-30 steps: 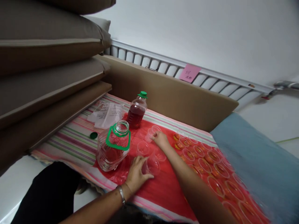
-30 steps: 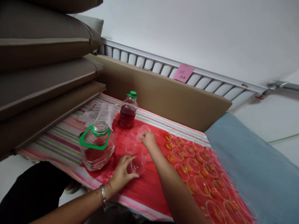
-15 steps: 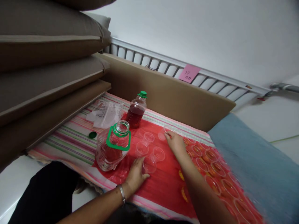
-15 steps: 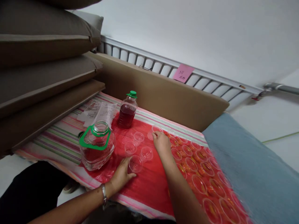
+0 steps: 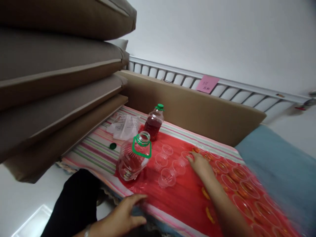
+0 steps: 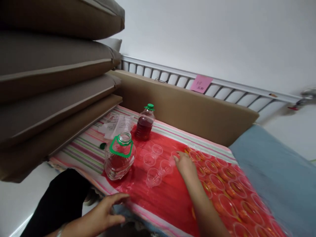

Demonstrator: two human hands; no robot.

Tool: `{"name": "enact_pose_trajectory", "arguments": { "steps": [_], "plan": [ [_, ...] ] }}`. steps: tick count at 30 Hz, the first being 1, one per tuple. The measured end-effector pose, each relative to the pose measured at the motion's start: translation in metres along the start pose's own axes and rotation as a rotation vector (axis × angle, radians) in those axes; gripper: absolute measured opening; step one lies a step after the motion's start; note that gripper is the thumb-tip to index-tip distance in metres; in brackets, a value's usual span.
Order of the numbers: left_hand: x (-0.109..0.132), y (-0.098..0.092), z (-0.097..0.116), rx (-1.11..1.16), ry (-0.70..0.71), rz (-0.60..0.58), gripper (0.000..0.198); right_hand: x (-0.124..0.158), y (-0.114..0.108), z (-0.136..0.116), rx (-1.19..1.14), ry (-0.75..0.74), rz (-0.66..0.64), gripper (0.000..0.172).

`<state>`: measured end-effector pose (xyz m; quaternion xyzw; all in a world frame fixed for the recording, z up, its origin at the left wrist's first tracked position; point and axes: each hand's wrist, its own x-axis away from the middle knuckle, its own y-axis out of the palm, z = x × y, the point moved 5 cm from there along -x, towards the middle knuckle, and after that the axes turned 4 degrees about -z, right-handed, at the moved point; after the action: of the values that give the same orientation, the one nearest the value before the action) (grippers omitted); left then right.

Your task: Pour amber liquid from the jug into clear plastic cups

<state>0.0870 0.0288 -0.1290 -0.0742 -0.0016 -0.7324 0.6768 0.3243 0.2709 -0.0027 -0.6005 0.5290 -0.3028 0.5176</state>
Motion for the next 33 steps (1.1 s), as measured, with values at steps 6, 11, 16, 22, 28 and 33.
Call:
{"name": "enact_pose_trajectory", "arguments": {
  "steps": [6,11,16,22,28,33],
  "plan": [
    [0.034,-0.097,0.019,0.287,-0.102,0.311,0.042,0.073,-0.064,-0.158,-0.311,-0.57,0.197,0.025],
    [0.038,-0.125,0.025,0.52,-0.144,0.499,0.053,0.097,-0.047,-0.243,-0.095,-0.776,0.144,0.023],
    [0.04,-0.121,0.013,0.662,-0.148,0.546,0.05,0.074,-0.04,-0.251,-0.255,-0.642,-0.057,0.026],
    [0.036,-0.115,0.002,0.782,-0.142,0.551,0.046,0.041,-0.063,-0.251,-0.81,-0.372,-0.135,0.029],
    [0.015,-0.092,-0.003,0.882,-0.177,0.426,0.045,0.044,-0.108,-0.262,-0.921,-0.372,0.017,0.026],
    [-0.003,-0.073,0.024,0.952,-0.089,0.289,0.06,0.066,-0.135,-0.259,-0.894,-0.401,0.111,0.029]
  ]
}}
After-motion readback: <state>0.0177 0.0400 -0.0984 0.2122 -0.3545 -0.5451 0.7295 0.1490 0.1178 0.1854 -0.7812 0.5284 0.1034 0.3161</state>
